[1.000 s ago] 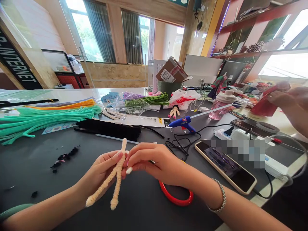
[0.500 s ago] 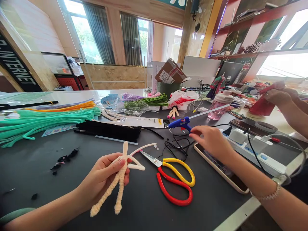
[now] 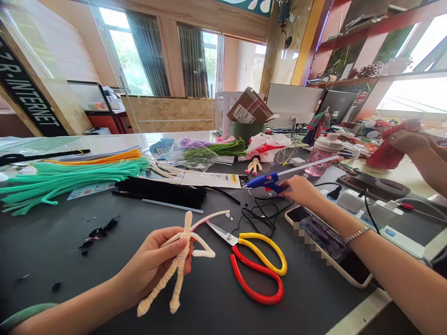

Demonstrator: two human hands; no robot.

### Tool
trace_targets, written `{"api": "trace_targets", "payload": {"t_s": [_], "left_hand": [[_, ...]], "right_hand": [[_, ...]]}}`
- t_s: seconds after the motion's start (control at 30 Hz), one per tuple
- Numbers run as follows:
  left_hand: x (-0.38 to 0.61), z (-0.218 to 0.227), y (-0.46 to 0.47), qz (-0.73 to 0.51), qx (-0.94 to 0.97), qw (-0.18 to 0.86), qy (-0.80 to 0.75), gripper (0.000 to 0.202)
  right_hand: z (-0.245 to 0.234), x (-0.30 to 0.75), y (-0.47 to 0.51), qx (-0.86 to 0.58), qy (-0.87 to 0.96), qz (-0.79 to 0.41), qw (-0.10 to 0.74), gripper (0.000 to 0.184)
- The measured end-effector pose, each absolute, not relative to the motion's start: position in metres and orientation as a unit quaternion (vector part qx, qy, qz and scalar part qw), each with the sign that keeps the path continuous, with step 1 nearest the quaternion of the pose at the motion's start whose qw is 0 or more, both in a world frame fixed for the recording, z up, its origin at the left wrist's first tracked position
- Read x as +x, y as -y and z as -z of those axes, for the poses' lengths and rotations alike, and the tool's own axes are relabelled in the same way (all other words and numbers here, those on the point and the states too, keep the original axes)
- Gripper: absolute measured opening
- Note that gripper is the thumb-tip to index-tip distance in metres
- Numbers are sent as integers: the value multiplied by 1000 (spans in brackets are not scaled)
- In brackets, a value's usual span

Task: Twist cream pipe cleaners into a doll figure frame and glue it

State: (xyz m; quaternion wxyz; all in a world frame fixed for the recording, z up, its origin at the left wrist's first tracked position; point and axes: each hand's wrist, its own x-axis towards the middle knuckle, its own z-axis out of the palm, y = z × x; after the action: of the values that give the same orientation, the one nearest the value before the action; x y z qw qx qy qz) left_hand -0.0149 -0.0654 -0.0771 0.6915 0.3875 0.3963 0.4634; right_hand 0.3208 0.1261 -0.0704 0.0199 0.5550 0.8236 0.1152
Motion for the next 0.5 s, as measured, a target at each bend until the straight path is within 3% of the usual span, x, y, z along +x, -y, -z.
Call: {"api": "trace_targets", "payload": {"t_s": [0.5], "left_hand": [[-17,78,64,-456,391,692,-400,26]], "right_hand": [[58,313,-121,548,-833,-70,45,27]]}}
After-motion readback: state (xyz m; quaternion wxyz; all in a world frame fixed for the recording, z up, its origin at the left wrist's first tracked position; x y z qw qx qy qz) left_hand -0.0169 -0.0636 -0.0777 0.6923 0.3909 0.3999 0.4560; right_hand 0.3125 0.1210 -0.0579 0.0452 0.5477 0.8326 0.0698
